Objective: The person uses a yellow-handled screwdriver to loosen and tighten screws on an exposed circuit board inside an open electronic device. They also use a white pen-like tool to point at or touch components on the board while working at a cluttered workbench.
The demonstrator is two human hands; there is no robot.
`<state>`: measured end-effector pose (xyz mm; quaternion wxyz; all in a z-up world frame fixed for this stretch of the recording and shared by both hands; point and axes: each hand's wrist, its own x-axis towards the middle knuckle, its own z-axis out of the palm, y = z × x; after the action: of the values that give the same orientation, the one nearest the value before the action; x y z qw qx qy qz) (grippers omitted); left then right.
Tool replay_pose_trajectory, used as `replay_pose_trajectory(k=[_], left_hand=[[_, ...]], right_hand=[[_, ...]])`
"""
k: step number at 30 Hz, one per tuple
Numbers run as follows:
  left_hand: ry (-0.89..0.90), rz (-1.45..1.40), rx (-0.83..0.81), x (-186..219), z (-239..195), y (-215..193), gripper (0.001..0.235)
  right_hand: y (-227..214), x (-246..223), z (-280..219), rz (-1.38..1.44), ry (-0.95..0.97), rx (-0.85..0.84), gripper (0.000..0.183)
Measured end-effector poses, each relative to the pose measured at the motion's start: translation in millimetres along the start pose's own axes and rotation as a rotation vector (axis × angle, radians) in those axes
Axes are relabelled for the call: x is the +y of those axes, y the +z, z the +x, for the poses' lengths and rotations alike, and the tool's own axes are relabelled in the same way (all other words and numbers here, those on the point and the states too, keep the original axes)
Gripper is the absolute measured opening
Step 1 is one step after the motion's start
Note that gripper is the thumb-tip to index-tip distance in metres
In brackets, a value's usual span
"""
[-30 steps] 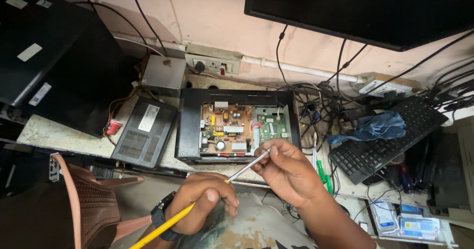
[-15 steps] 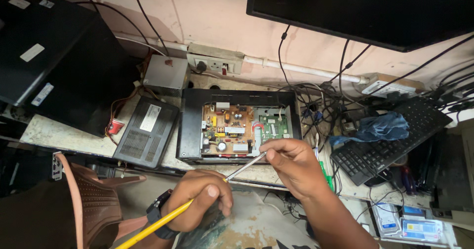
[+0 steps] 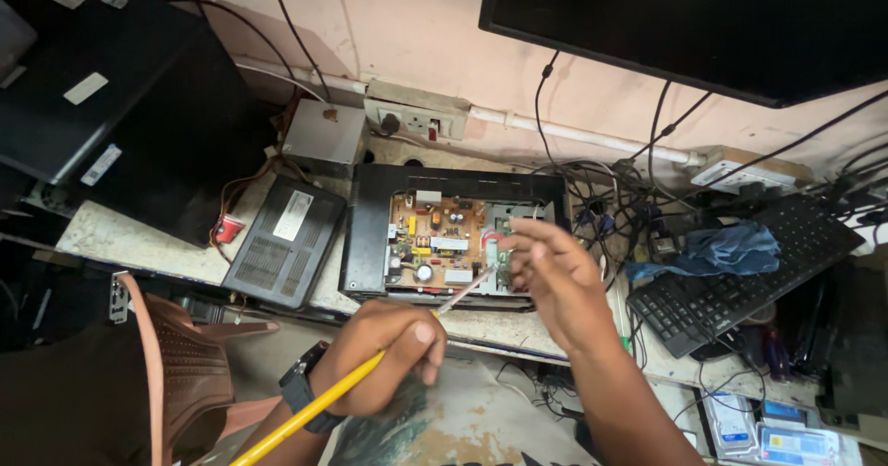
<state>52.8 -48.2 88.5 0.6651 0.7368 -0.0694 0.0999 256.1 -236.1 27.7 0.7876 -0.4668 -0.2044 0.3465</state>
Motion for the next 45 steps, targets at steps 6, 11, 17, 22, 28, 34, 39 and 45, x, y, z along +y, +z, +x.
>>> replay_pose_trajectory(k=[6,11,17,22,28,34,39,45], left_hand=[[-0.165,0.151,0.067,20.6,25.8,-18.0,0.039],[-0.085,0.379,0.013,14.6,61.2,-45.7,0.036],[0.272,0.762,-0.092,-39.4,82.7,-69.8,0.021],[0.192,0.879,0.029,-31.0,91.6,-63.6,0.043],[-0.318,0.840,-0.082,28.9,100.4,-61.6,0.037],[-0.043,0.620,0.358,-4.5,49.5,-83.8,0.029],[0.118,0.643,0.501,-77.2,22.1,-80.6,0.024],[0.098,0.600,0.472,-122.5,12.7,-77.6,0.024]], right_hand=[[52.3,-69.0,-8.8,-0.755,-0.482,-0.198,0.039],[128.0,-144.6,-6.6,-1.125,-0.844,-0.651,0.072],[172.2,-154.0,19.7,-1.315,-0.859,-0.710,0.056],[160.6,-151.2,33.8,-1.341,-0.816,-0.686,0.034],[146.7,-146.4,37.5,-1.231,-0.682,-0.503,0.010],[132.5,-144.2,38.0,-0.994,-0.536,-0.318,0.010],[127.5,-133.0,27.0,-0.833,-0.611,-0.101,0.008],[126.8,-112.7,13.8,-0.837,-0.569,0.104,0.006]])
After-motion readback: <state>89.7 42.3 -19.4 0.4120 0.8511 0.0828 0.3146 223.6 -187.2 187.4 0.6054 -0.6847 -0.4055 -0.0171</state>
